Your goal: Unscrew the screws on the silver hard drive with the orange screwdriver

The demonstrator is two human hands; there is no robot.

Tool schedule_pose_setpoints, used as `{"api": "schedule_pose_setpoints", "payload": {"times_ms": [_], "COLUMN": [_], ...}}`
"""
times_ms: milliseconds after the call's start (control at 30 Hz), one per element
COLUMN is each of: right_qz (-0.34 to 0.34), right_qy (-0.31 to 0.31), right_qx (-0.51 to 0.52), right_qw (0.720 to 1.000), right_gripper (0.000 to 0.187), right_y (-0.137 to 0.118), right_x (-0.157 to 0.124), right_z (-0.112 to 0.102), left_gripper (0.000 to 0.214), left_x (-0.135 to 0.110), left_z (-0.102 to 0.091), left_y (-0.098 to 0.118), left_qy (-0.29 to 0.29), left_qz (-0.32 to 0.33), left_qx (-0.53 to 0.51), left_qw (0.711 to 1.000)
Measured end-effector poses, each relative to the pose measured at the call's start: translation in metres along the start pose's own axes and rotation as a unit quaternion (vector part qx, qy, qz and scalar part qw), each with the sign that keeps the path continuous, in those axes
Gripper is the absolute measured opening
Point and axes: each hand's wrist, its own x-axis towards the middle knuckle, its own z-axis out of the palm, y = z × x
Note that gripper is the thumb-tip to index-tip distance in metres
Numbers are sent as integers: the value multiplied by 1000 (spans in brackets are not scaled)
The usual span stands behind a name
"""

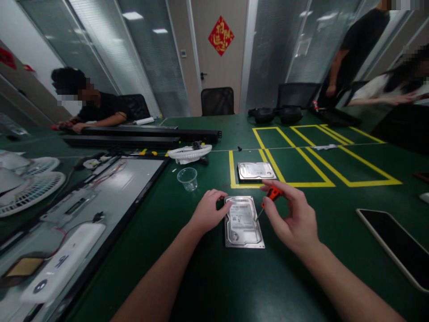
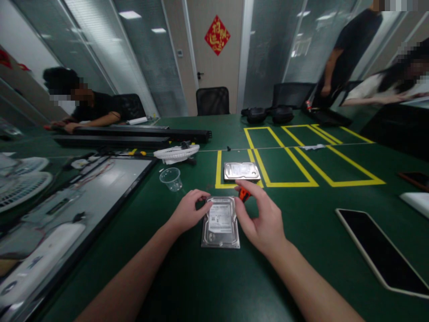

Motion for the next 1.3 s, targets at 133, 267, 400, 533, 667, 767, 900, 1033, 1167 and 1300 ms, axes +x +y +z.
{"api": "schedule_pose_setpoints", "payload": {"times_ms": [133, 267, 400, 533, 667, 767, 900, 1033, 1167, 1300], "right_qz": [-54, -62, -24, -1, -54, -60, -40, -11, -32, -61], "right_qy": [28, 36, 20, 1, 31, 45, 19, 6, 17, 37], "right_qx": [-49, -61, -25, -8, -61, -78, -37, -12, -33, -74], "right_qw": [997, 996, 999, 1000, 996, 994, 998, 1000, 999, 995], "right_gripper": [60, 56, 63, 63, 58, 55, 60, 62, 62, 58], "right_y": [1, 0, 0, 0, 0, 0, 0, -1, 0, 0], "right_x": [6, 7, 1, -1, 6, 8, 3, 0, 3, 7], "right_z": [0, -1, 0, -1, -2, -2, -3, -3, -2, -3], "left_gripper": [22, 21, 21, 21, 21, 21, 21, 21, 21, 20], "left_x": [0, 0, 0, 0, 1, 0, 0, 0, 0, 1], "left_z": [-1, -1, -1, 0, 1, 0, 0, 0, 0, 0], "left_y": [1, 1, 2, 1, 1, 1, 1, 1, 1, 1], "left_qy": [1, 2, 1, 5, 4, 2, 3, 4, 5, 5], "left_qz": [-1, 0, -1, 2, 5, 2, 1, 3, 4, 4], "left_qx": [-1, -2, 0, 2, 2, 1, -2, -3, 1, 4], "left_qw": [1000, 1000, 1000, 1000, 1000, 1000, 1000, 1000, 1000, 1000]}}
